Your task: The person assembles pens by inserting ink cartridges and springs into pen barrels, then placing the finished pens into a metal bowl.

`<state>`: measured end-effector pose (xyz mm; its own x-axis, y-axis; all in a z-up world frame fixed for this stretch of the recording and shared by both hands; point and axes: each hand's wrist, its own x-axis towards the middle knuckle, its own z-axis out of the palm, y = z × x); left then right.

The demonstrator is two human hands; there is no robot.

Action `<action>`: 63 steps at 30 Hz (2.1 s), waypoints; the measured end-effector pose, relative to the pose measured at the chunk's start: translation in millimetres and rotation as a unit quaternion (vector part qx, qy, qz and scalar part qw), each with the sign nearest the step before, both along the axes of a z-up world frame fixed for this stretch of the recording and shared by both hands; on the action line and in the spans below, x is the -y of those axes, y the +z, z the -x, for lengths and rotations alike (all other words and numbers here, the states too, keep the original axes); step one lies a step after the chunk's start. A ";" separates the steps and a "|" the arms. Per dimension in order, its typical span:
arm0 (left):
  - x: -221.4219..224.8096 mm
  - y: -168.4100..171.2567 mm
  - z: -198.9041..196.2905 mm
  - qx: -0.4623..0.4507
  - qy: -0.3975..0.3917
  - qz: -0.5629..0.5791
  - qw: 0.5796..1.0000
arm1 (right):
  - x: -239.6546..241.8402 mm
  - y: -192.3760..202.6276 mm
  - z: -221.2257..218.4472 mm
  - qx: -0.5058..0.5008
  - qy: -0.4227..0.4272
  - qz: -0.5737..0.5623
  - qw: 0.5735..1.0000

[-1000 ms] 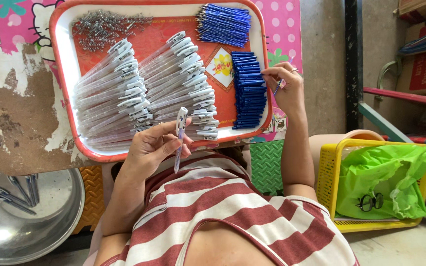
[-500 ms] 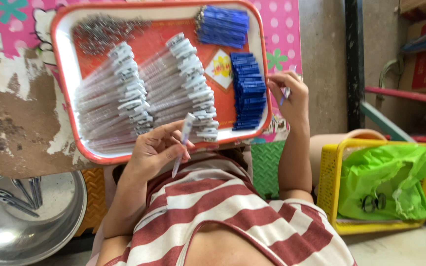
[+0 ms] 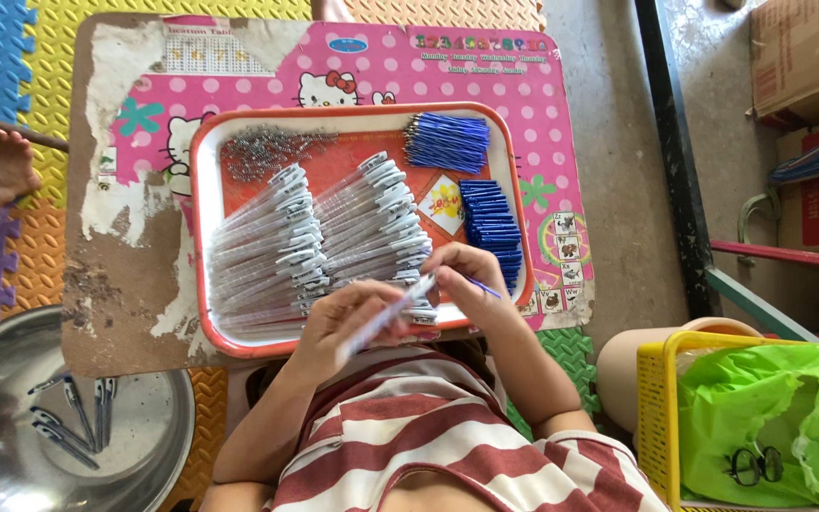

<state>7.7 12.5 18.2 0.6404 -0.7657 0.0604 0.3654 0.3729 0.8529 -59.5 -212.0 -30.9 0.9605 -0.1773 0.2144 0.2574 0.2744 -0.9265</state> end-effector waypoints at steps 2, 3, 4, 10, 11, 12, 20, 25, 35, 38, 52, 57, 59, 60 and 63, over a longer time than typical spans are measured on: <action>-1.5 19.3 -9.3 0.060 0.029 0.045 0.997 | -8.2 -24.9 -2.6 -0.028 -0.011 -0.171 0.985; 0.5 14.7 -11.0 0.061 0.030 0.046 0.997 | -14.1 -25.1 -4.0 -0.027 -0.010 -0.170 0.985; 2.2 10.0 -11.8 0.113 0.079 0.020 0.990 | -20.4 -25.5 -4.5 -0.037 -0.014 -0.184 0.982; 9.4 0.2 -22.2 0.205 0.205 -0.011 0.957 | -36.2 -17.5 -0.8 -0.059 -0.022 -0.165 0.984; 9.7 -0.1 -23.7 0.205 0.217 0.003 0.954 | -36.5 -17.5 0.4 -0.048 -0.034 -0.137 0.989; 10.1 3.7 -25.6 0.205 0.218 0.003 0.954 | -29.7 -14.9 -1.7 -0.049 -0.032 -0.137 0.989; 2.8 16.9 -39.4 0.143 0.320 0.003 0.937 | 1.6 22.7 -9.4 0.020 -0.113 0.183 0.976; -3.9 6.9 -49.2 0.120 0.343 0.053 0.930 | 2.4 22.8 -5.3 0.001 -0.112 0.176 0.978; -14.7 7.5 -60.8 0.135 0.342 0.092 0.925 | 10.2 27.1 0.4 0.022 -0.136 0.273 0.952; -17.5 -3.6 -42.9 0.250 0.231 -0.075 0.937 | 15.6 30.2 2.3 0.058 -0.124 0.371 0.919; -20.0 -34.4 -130.4 0.729 0.217 -0.369 0.535 | 24.8 37.2 14.0 0.017 -0.104 0.457 0.883; -21.7 -63.0 -250.9 0.540 0.275 -0.384 0.697 | 45.6 40.5 20.4 -0.024 -0.153 0.484 0.861; -16.4 -97.1 -285.1 0.549 0.311 -0.474 0.615 | 55.2 40.6 19.2 0.021 -0.160 0.473 0.866; -17.5 -102.2 -287.9 0.549 0.309 -0.470 0.618 | 64.2 38.6 12.7 0.018 -0.164 0.476 0.864; -18.1 -105.6 -287.8 0.544 0.310 -0.474 0.620 | 95.9 34.2 -14.5 0.052 -0.206 0.519 0.828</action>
<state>295.5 30.6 -87.4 0.8047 -0.4143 0.4252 -0.5797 -0.7027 0.4125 -45.0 -307.9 3.3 0.8317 -0.1537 0.5336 0.2235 -0.7871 -0.5750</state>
